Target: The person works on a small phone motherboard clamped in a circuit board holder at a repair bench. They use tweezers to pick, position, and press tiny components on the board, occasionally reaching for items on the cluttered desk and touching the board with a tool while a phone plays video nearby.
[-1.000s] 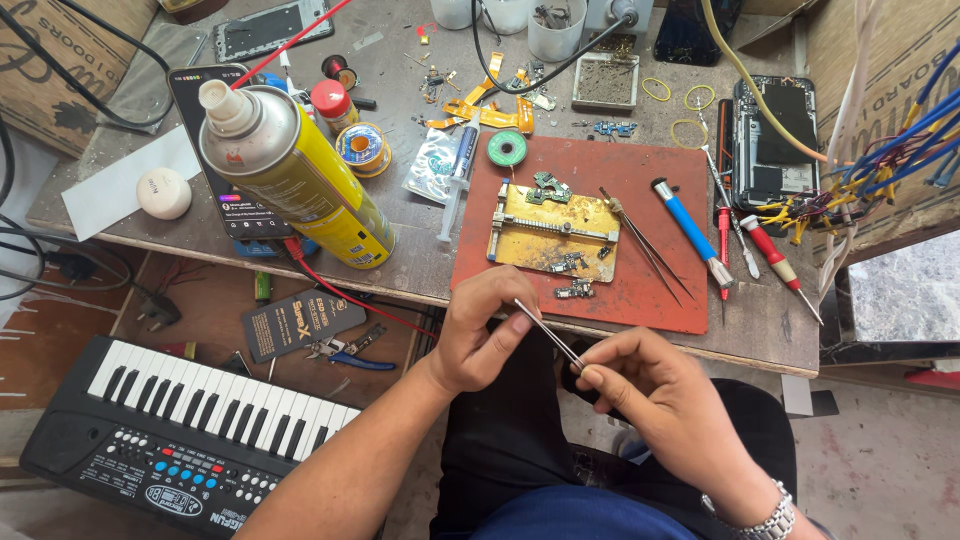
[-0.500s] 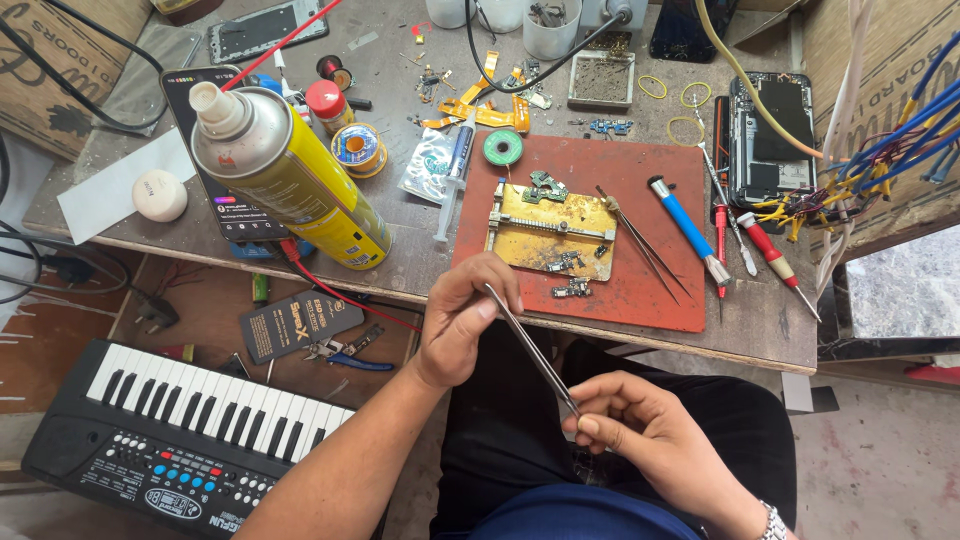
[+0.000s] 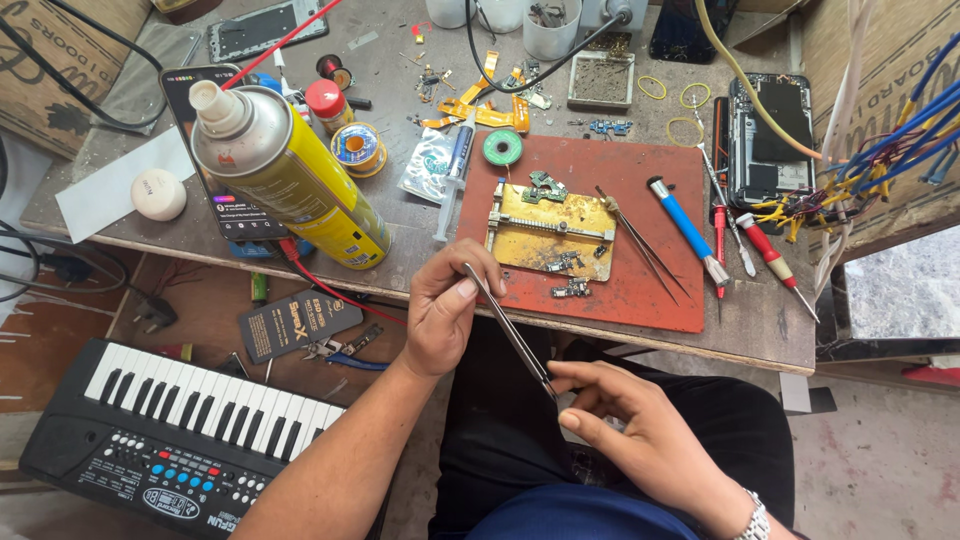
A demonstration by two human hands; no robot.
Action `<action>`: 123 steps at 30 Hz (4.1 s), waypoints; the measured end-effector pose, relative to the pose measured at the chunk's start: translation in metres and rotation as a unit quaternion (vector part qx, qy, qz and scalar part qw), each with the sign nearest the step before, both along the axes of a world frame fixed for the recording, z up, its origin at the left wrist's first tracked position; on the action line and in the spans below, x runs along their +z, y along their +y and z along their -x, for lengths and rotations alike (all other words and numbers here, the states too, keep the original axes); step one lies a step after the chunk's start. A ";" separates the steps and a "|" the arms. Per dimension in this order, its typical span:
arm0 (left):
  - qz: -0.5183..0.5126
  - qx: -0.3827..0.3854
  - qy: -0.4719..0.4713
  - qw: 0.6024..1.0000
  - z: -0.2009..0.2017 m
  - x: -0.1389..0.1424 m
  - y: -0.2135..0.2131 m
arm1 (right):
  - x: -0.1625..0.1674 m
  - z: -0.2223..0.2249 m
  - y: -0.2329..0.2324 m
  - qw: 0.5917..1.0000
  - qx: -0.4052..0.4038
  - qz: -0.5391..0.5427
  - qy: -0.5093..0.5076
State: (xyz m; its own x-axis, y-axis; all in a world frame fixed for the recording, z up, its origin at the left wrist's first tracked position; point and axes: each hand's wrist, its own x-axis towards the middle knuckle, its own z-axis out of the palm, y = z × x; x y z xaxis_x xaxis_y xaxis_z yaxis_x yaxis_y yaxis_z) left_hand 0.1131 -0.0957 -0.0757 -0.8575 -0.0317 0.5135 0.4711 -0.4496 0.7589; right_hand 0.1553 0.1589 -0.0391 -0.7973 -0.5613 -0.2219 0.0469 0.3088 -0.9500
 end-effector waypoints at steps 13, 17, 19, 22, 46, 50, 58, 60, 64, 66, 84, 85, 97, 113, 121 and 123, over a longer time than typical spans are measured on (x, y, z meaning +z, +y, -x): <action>0.163 0.021 0.032 0.986 -0.005 0.015 0.001 | 0.004 0.000 -0.021 0.983 0.054 0.064 -0.166; 0.204 0.023 0.038 0.978 -0.007 0.020 0.004 | 0.002 -0.004 -0.015 0.983 0.068 0.010 -0.168; 0.227 0.047 0.083 0.969 -0.007 0.022 0.005 | 0.001 -0.007 -0.012 0.982 0.079 0.006 -0.169; 0.221 0.055 0.072 0.971 -0.007 0.025 0.006 | 0.003 -0.009 -0.007 0.986 0.095 0.079 -0.114; 0.408 0.242 0.163 0.865 -0.003 0.034 0.031 | 0.020 0.079 0.036 0.884 -0.176 0.047 0.431; 0.403 0.244 0.159 0.868 -0.003 0.033 0.031 | 0.019 0.080 0.037 0.890 -0.178 0.072 0.413; 0.395 0.255 0.155 0.869 -0.002 0.031 0.032 | 0.019 0.080 0.037 0.880 -0.187 0.061 0.431; 0.396 0.260 0.158 0.867 -0.002 0.030 0.032 | 0.019 0.081 0.037 0.878 -0.189 0.063 0.435; 0.400 0.262 0.159 0.864 -0.003 0.029 0.032 | 0.019 0.080 0.036 0.873 -0.186 0.056 0.448; 0.402 0.262 0.156 0.863 -0.003 0.029 0.032 | 0.019 0.080 0.036 0.869 -0.187 0.048 0.455; 0.400 0.258 0.150 0.866 -0.005 0.029 0.031 | 0.021 0.076 0.033 0.874 -0.187 0.045 0.446; 0.400 0.258 0.149 0.867 -0.005 0.029 0.031 | 0.021 0.076 0.033 0.873 -0.186 0.043 0.449; 0.399 0.257 0.147 0.868 -0.003 0.027 0.032 | 0.018 0.078 0.034 0.877 -0.184 0.036 0.442; 0.404 0.258 0.147 0.865 -0.002 0.027 0.032 | 0.019 0.078 0.033 0.882 -0.179 0.043 0.433; 0.408 0.261 0.145 0.862 -0.004 0.031 0.031 | 0.022 0.076 0.032 0.885 -0.173 0.051 0.430; 0.404 0.259 0.147 0.865 -0.004 0.031 0.031 | 0.023 0.076 0.031 0.885 -0.173 0.051 0.428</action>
